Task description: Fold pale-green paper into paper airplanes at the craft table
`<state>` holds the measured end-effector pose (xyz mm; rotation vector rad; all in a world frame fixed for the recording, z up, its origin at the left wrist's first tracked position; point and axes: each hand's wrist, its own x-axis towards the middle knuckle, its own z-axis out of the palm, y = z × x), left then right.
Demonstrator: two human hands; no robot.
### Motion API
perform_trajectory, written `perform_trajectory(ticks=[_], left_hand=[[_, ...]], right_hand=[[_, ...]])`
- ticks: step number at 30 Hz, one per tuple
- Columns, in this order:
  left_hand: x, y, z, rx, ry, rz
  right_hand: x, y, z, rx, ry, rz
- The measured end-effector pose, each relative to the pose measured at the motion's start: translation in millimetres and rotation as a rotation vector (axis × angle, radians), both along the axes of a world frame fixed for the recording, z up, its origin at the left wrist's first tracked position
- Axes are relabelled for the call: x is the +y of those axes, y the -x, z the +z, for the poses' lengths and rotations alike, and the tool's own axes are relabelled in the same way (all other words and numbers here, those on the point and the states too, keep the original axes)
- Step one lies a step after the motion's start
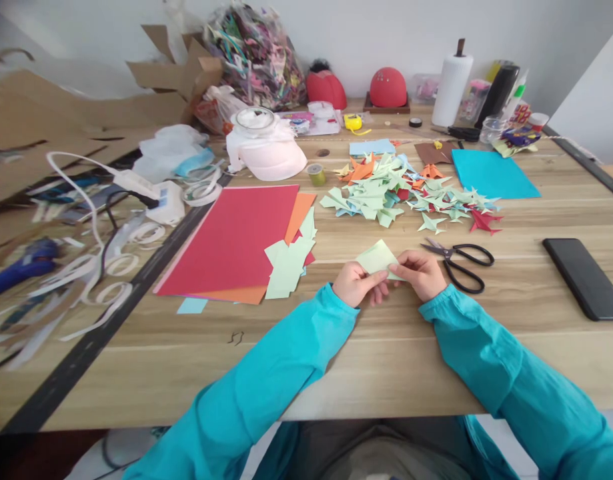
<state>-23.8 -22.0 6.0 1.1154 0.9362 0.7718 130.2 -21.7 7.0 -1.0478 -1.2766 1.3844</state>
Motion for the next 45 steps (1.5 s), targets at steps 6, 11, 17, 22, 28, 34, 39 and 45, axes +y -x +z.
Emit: perform_trajectory(ticks=[6, 11, 17, 22, 28, 34, 39, 45], left_hand=[[-2.2, 0.3, -0.7, 0.031, -0.13, 0.041], [-4.4, 2.0, 2.2, 0.045, -0.21, 0.068], [-4.8, 0.7, -0.7, 0.042, -0.206, 0.082], [-8.4, -1.2, 0.3, 0.025, -0.191, 0.107], [-11.3, -2.1, 3.6, 0.054, -0.189, 0.133], [-7.2, -2.6, 0.5, 0.06, -0.165, 0.138], [-3.0, 1.1, 3.1, 0.039, -0.129, 0.161], [2.7, 5.9, 2.5, 0.038, -0.108, 0.121]], right_hand=[[-1.6, 1.7, 4.3, -0.138, -0.011, 0.122], [-2.5, 2.0, 5.5, -0.265, -0.053, 0.204], [-1.4, 0.6, 3.9, -0.183, -0.052, 0.212], [-1.9, -0.7, 6.0, -0.239, -0.055, 0.166], [-3.8, 1.9, 11.5, -0.14, -0.073, 0.183], [-2.9, 4.9, 7.5, -0.068, -0.058, 0.199], [0.8, 2.1, -2.0, -0.106, 0.0, 0.062], [5.4, 0.4, -10.9, -0.137, 0.023, 0.106]])
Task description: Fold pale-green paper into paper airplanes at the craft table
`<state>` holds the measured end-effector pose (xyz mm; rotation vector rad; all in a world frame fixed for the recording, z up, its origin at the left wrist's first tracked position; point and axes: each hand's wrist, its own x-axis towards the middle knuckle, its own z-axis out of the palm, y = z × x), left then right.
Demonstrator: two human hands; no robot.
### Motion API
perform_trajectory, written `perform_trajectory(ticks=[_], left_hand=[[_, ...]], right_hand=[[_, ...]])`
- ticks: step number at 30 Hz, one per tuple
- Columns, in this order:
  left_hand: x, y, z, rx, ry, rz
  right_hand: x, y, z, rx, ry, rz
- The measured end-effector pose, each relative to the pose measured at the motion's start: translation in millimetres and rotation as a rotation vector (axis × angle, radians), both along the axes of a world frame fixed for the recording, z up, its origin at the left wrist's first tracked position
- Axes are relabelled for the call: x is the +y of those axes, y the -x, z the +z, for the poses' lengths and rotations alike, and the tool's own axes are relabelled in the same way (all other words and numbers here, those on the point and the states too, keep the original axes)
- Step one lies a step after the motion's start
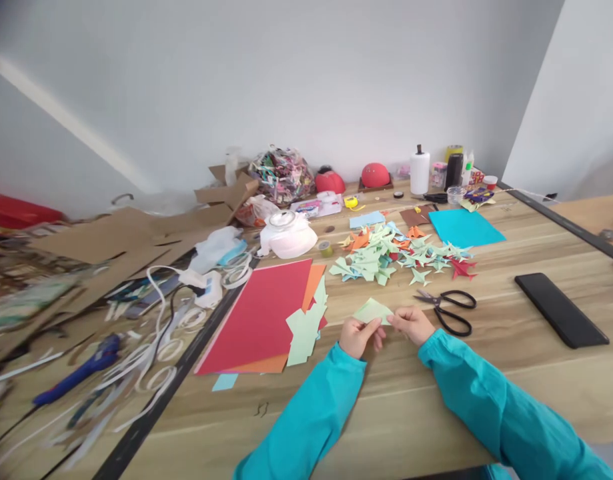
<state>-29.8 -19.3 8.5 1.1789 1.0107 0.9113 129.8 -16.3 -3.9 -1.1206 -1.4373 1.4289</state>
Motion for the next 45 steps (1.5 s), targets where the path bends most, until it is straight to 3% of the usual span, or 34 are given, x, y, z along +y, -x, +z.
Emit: perform_trajectory(ticks=[4, 20, 25, 29, 34, 39, 45], left_hand=[[5.1, 1.1, -3.0, -0.016, 0.015, 0.009], [14.6, -36.7, -17.0, -0.096, 0.041, 0.105], [15.1, -31.2, -19.8, -0.164, 0.102, 0.059], [10.5, -21.9, -20.3, -0.125, 0.112, 0.08], [6.9, -21.6, -25.2, -0.059, 0.049, 0.156], [5.9, -24.2, -20.9, 0.102, -0.182, 0.257], [5.7, -19.9, -11.3, 0.066, -0.099, 0.285]], right_hand=[[2.7, 1.6, -1.3, 0.037, -0.069, -0.025], [8.8, 8.0, -6.5, 0.087, 0.093, -0.083], [5.5, 19.9, -8.5, 0.19, 0.158, -0.123], [1.8, 22.9, -12.2, 0.197, 0.199, -0.05], [3.1, 18.0, -12.9, 0.256, 0.186, -0.026], [4.2, 16.6, -12.4, 0.343, 0.228, -0.067], [3.2, 17.5, -11.6, 0.339, 0.227, -0.079]])
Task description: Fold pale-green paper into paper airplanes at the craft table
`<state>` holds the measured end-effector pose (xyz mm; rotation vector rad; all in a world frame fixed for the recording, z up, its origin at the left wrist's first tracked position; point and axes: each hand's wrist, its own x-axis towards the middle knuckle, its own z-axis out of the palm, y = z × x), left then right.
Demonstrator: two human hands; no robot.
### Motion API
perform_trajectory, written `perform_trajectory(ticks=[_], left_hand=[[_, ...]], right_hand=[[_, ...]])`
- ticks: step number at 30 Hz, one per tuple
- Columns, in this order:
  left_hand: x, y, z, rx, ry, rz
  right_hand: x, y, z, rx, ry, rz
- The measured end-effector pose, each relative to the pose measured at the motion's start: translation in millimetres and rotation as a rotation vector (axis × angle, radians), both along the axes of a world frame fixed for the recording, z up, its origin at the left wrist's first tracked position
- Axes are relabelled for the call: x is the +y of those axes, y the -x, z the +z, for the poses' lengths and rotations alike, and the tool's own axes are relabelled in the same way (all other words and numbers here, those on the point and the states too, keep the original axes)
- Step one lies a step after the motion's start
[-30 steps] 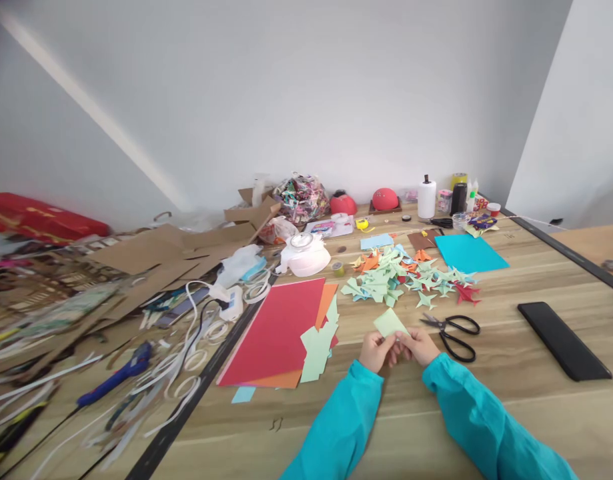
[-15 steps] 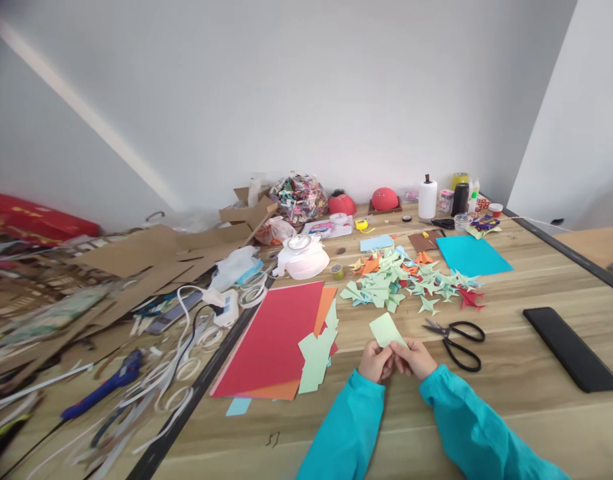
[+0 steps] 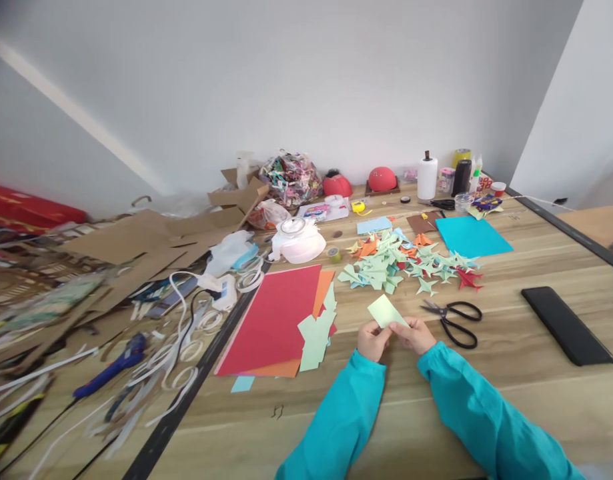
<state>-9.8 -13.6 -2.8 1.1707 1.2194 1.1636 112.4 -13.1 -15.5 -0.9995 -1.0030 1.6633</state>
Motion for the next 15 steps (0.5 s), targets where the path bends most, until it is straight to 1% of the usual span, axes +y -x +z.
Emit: perform_trajectory(ticks=[5, 8, 11, 15], left_hand=[[1.7, 1.4, -2.5, -0.076, 0.082, -0.04], [1.3, 1.9, -3.5, -0.099, 0.096, -0.05], [0.8, 1.0, -4.3, -0.097, 0.09, -0.034], [0.7, -1.5, -4.6, -0.075, 0.066, 0.021]], right_hand=[[-1.8, -1.3, 0.3, -0.051, -0.023, -0.009], [-3.0, -3.1, 1.4, -0.096, -0.058, 0.019], [-2.8, -4.2, 2.3, -0.122, -0.079, 0.033], [-1.4, -2.6, 1.6, -0.087, -0.064, -0.025]])
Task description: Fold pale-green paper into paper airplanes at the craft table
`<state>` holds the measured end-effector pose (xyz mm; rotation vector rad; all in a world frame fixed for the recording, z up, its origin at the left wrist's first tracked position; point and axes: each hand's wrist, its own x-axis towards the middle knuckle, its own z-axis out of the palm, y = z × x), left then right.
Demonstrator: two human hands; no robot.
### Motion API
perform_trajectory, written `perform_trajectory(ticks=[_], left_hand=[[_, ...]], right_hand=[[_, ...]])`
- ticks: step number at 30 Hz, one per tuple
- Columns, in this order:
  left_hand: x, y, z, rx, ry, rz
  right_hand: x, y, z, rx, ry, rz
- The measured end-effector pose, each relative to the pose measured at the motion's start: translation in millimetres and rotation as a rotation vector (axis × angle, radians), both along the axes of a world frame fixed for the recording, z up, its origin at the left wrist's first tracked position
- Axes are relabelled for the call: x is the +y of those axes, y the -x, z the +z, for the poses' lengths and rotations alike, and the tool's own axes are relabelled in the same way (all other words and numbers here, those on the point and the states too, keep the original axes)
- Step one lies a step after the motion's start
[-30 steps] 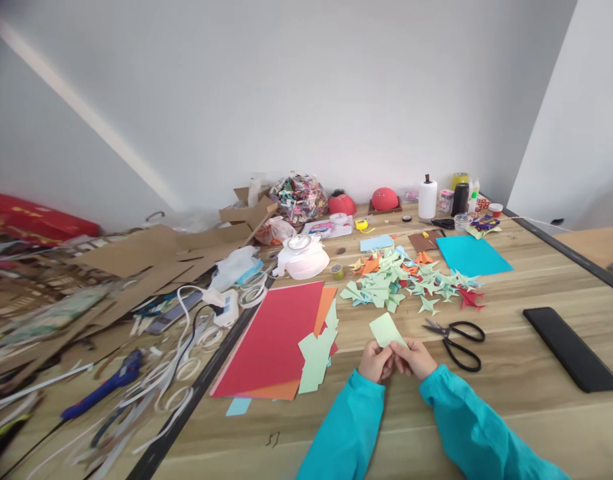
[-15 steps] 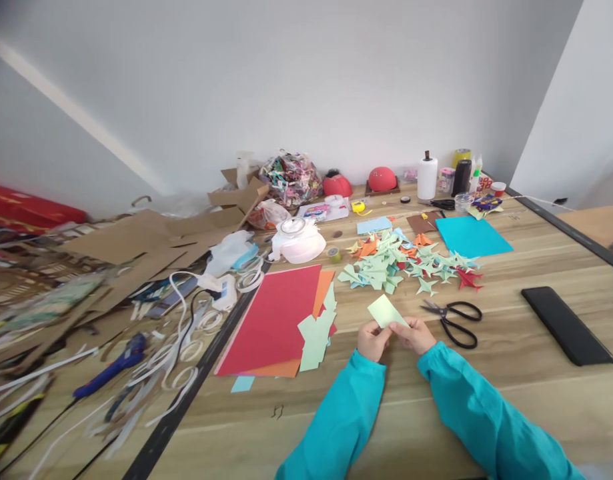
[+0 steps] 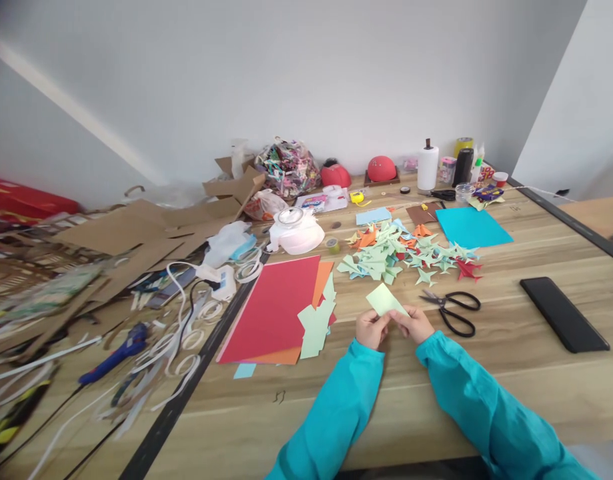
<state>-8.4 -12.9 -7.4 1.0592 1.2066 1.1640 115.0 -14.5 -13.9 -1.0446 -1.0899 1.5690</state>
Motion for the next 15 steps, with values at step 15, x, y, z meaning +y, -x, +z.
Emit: perform_trajectory(ticks=[15], left_hand=[[4.4, -0.2, 3.5, -0.32, 0.091, -0.002]], right_hand=[[-1.9, 1.0, 1.7, -0.038, 0.002, 0.033]])
